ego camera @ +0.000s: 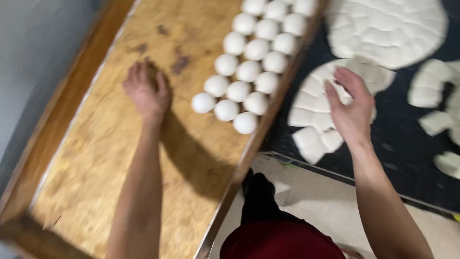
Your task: Organizing and shaping small dough balls on a wooden tray from pre-cut dough pieces.
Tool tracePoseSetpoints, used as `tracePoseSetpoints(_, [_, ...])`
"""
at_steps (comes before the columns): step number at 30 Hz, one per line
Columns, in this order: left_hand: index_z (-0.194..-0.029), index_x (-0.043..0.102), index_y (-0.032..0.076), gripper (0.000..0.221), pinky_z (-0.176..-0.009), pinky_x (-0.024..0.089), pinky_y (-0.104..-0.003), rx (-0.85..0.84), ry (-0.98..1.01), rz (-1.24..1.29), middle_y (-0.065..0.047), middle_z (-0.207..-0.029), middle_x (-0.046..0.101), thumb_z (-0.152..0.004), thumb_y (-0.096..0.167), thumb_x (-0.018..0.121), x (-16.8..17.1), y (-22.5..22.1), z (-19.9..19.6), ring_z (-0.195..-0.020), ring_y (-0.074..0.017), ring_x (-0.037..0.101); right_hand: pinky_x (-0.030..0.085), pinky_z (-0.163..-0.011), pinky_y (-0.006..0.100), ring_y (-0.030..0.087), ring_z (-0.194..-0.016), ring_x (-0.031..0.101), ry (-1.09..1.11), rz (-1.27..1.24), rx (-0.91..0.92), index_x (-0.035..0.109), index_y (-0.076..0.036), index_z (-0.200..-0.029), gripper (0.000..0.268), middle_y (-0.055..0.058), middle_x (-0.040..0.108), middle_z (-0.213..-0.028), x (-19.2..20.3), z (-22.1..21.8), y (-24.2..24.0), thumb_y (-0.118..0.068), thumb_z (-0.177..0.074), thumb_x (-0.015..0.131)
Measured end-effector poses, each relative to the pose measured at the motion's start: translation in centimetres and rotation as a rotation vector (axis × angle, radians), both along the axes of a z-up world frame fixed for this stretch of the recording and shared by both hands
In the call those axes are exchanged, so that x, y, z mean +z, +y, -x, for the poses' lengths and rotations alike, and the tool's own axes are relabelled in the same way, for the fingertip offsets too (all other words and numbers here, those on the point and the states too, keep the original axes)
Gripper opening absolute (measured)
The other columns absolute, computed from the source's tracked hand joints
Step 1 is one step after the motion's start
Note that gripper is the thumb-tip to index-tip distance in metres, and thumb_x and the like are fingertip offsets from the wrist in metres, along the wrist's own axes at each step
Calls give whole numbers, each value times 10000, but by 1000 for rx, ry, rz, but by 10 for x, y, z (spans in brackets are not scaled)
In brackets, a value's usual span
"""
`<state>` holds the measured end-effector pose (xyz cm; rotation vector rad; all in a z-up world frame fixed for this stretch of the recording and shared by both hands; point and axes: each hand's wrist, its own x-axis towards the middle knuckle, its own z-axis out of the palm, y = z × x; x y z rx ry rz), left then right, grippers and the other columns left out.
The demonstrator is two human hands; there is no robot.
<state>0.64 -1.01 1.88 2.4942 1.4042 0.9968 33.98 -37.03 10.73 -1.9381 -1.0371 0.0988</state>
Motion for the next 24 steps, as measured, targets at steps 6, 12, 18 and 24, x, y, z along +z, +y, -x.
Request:
tracePoseSetpoints(6, [-1496, 560, 41, 534, -1218, 181, -626, -22, 28, 20, -254, -1537, 496, -1074, 358, 636, 4, -2, -1, -1465, -421, 379, 543, -805, 335, 204, -911, 685, 43, 143, -504, 734, -4, -1201, 321, 153, 726, -1075, -104, -86, -101, -293, -1073, 789])
tracePoseSetpoints(12, [-1482, 576, 19, 523, -1215, 189, -585, -15, 34, 9, -266, -1542, 493, -1087, 359, 614, 6, -4, 2, -1457, -427, 371, 489, -629, 327, 171, -738, 638, 427, 230, -505, 700, 14, -968, 414, 94, 685, -825, -66, -80, -68, -369, -923, 852])
tracePoseSetpoints(18, [-1478, 582, 24, 517, -1228, 191, -572, -30, 28, 26, -247, -1549, 507, -1098, 373, 613, 8, -7, 2, -1470, -415, 375, 449, -675, 300, 146, -812, 569, 624, 35, -435, 657, -9, -1032, 386, 62, 635, -905, -74, -84, -132, -219, -800, 883])
tracePoseSetpoints(24, [-1486, 597, 34, 521, -1211, 216, -581, -20, 50, 22, -251, -1533, 517, -1090, 371, 628, 8, -7, 1, -1448, -430, 378, 519, -796, 285, 144, -992, 579, 424, -143, -487, 520, -150, -1294, 508, 70, 539, -1174, -33, -64, -209, -114, -845, 754])
